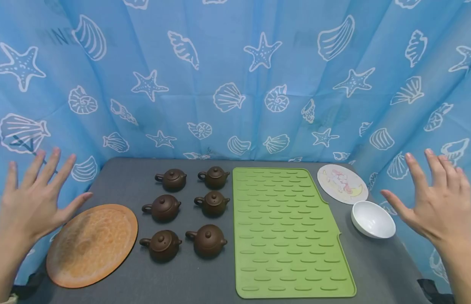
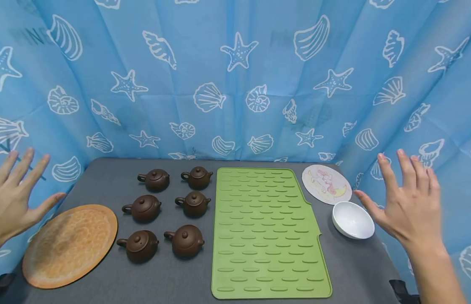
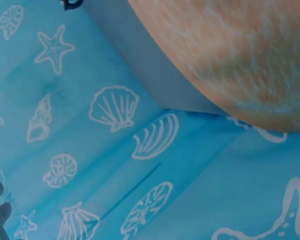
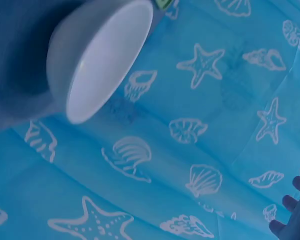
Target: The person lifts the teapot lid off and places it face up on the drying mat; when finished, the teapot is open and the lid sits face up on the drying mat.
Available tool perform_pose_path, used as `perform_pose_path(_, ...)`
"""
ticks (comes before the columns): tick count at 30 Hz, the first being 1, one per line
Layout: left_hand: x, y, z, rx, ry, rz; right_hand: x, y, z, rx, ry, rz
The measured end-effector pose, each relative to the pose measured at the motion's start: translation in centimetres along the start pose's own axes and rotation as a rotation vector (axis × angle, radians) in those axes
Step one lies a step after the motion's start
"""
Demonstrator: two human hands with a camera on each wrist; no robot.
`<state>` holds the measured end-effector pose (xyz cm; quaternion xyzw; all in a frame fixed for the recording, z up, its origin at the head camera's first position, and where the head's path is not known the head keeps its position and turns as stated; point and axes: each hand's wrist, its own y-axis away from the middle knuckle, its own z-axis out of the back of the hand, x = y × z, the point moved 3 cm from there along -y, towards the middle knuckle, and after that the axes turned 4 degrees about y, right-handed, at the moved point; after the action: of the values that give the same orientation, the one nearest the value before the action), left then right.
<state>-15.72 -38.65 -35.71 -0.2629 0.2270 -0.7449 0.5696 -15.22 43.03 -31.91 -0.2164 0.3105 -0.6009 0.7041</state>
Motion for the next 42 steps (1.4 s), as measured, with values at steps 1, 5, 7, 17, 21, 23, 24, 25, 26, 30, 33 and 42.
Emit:
perform_pose_path(1, -0.2, 0.1, 0.0, 0.011, 0.008, 0.006, 0.3, 0.0, -0.1, -0.009, -0.004, 0.008)
perform_pose_path(5, -1.1, 0.5, -0.2, 0.037, 0.072, 0.010, 1.5, 0.0, -0.4, -0.040, -0.054, 0.033)
perform_pose_path(7, -1.7, 0.6, -0.2, 0.046, 0.120, 0.006, 2.2, 0.0, -0.5, -0.058, -0.113, 0.038)
perform_pose_path(17, -5.3, 1.8, -0.6, 0.142, 0.432, 0.040, 6.4, 0.6, -2.3, -0.092, -0.554, 0.059)
perform_pose_path(21, -7.5, 2.5, -0.7, 0.220, 0.533, 0.084, 8.3, 0.7, -2.9, -0.074, -0.687, 0.065)
perform_pose_path(23, -8.6, 2.8, -0.7, 0.244, 0.569, 0.093, 9.3, 0.7, -3.1, -0.049, -0.738, 0.061)
perform_pose_path(24, -9.2, 2.9, -0.7, 0.250, 0.587, 0.100, 9.9, 0.7, -3.2, -0.032, -0.755, 0.059)
perform_pose_path(25, -9.7, 3.1, -0.7, 0.253, 0.602, 0.102, 10.4, 0.7, -3.3, -0.016, -0.772, 0.057)
perform_pose_path(26, -10.3, 3.2, -0.8, 0.254, 0.616, 0.100, 10.9, 0.7, -3.3, 0.004, -0.793, 0.054)
perform_pose_path(30, -12.4, 3.7, -1.0, 0.276, 0.688, 0.111, 13.2, 0.6, -3.7, 0.088, -0.878, 0.042)
perform_pose_path(33, -14.0, 3.9, -1.2, 0.308, 0.779, 0.125, 15.2, 0.4, -4.0, 0.160, -0.962, 0.031)
perform_pose_path(42, -17.9, 3.8, -2.3, 0.323, 0.923, 0.118, 21.2, 0.0, -5.7, 0.393, -1.211, 0.041)
